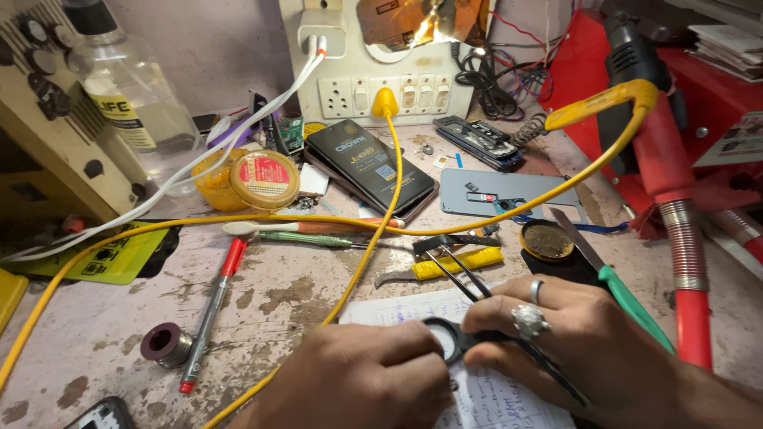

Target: The person repairs a wristwatch at a cluttered workbench. They hold the watch, use tweezers to work on the dial and movement, remove and reposition small components, and handle the watch strap and case while working over a handwritten paper.

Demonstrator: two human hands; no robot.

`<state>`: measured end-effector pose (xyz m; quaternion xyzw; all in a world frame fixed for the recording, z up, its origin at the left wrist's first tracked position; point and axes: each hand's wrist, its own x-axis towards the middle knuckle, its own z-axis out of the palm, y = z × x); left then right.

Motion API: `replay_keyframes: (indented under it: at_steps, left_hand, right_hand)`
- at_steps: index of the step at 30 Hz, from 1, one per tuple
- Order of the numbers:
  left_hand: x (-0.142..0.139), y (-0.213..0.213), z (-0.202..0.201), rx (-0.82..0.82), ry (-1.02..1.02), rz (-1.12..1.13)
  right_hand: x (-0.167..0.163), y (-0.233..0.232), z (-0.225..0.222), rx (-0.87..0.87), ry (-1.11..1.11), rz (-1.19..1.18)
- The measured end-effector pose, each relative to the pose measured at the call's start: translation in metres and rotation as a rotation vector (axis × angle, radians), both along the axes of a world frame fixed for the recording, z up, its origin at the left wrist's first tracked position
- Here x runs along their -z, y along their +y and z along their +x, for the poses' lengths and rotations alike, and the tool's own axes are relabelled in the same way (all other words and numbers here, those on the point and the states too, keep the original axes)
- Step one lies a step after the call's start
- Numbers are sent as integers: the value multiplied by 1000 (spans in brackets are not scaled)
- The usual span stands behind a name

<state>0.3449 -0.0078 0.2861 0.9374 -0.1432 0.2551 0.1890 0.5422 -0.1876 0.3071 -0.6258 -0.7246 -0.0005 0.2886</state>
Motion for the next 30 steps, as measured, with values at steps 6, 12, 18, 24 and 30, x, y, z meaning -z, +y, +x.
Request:
replay_keyframes:
  at_steps: [6,12,18,24,30]
  left_hand:
    - [9,5,2,-3,99,3]
    - [-2,12,-4,-132,309,-98]
    - [-2,10,-5,-260,428,-20]
    - [6,2,-1,-321,426,-28]
    - [6,-1,-1,-328,463,-119]
  right_hand:
    - [-1,0,0,80,-91,102]
    - [-8,-11,-4,148,146,97]
    - [-15,-7,-4,1,217,-20]
    - [-14,-6,-7,-106,204,-24]
    - [-13,-2,-5,-142,132,-23]
